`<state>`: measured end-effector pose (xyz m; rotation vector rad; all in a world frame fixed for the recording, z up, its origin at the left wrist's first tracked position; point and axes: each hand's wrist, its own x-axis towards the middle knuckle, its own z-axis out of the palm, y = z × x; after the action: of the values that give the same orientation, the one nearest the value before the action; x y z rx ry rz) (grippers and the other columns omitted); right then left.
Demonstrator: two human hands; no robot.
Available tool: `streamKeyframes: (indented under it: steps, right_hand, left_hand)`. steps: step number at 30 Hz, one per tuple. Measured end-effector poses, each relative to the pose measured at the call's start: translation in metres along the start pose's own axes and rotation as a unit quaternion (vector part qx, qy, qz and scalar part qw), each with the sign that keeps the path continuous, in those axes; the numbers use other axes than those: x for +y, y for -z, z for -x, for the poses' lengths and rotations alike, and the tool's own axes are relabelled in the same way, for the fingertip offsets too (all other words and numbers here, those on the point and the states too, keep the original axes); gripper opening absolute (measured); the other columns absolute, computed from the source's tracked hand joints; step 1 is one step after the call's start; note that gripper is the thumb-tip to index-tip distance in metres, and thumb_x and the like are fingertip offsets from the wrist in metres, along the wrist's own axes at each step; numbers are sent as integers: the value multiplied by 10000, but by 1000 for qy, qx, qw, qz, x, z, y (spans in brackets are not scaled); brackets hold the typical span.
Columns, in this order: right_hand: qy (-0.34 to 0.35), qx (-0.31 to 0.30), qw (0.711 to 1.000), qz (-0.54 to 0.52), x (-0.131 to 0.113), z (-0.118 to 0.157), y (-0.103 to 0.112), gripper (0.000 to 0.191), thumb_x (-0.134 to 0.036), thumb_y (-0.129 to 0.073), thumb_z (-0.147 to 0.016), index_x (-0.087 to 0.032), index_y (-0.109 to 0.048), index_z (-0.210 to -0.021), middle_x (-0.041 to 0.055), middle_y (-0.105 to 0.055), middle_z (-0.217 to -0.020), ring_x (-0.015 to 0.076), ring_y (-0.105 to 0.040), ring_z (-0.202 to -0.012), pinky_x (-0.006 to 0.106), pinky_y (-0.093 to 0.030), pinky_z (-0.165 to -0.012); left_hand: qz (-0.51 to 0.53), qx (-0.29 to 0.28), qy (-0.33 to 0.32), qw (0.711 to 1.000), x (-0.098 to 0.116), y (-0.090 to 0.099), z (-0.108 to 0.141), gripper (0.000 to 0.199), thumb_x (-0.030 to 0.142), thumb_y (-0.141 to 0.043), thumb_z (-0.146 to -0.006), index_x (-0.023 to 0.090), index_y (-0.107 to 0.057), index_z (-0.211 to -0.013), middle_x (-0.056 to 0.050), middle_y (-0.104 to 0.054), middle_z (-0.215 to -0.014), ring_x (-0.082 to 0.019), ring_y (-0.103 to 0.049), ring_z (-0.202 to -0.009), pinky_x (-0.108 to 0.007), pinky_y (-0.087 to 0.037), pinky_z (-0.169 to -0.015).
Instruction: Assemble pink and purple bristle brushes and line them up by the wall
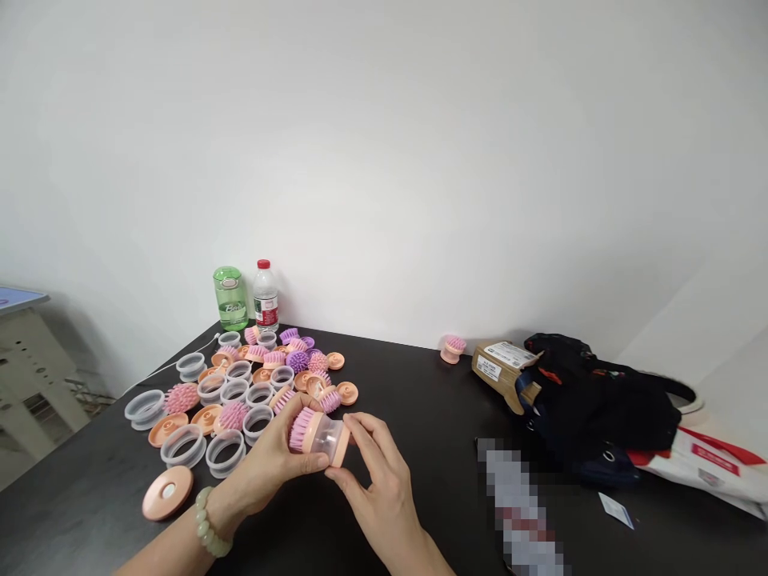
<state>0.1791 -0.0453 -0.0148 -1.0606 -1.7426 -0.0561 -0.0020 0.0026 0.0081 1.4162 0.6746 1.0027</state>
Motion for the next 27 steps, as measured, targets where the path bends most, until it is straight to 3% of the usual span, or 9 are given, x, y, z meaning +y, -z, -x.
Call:
streamKeyframes:
  steps: [15, 19, 23, 25, 27]
  right_hand:
    - [38, -42, 998, -11, -1, 3, 6, 511, -272, -646, -923, -259, -507, -1415, 116, -651, -1182, 283, -658, -1064, 408, -598, -879]
    - [62, -53, 997, -17, -4, -1, 8, 514, -89, -564, -923, -267, -510, -1402, 117, -623, -1191, 277, -617, -1111, 431, -583, -894]
    - [117, -57, 991, -19, -6, -5, 14, 610, 49, -460, -893, -309, -516, -1383, 111, -588, -1243, 265, -578, -1165, 448, -566, -904]
    - [128, -59, 990, -16, -5, -6, 16, 584, 33, -485, -897, -303, -524, -1373, 110, -593, -1239, 262, -586, -1149, 439, -562, -902]
    - [104, -58, 993, -13, -4, -6, 17, 463, -106, -588, -920, -270, -542, -1350, 115, -620, -1190, 270, -616, -1089, 427, -568, -882]
  left_hand:
    - [-18, 12, 13, 1000, 0, 1, -1, 463, 360, -880, -606, 179, -555, -880, 30, -551, -767, -139, -520, -715, -246, -388, -631]
    - [26, 6, 44, 999, 0, -2, -1, 508, 359, -898, -583, 178, -497, -837, 46, -535, -750, -95, -481, -663, -217, -361, -598]
    - [101, -57, 106, 988, 1, -8, 0, 496, 455, -843, -656, 177, -474, -837, 1, -598, -736, -134, -579, -659, -248, -412, -598]
    - [113, -74, 119, 984, 2, -9, 1, 492, 497, -814, -682, 176, -476, -838, -7, -602, -729, -142, -593, -644, -253, -414, -582]
    - [104, -67, 100, 987, 1, -8, 1, 509, 485, -839, -653, 176, -483, -845, 9, -580, -737, -120, -554, -638, -237, -393, -572]
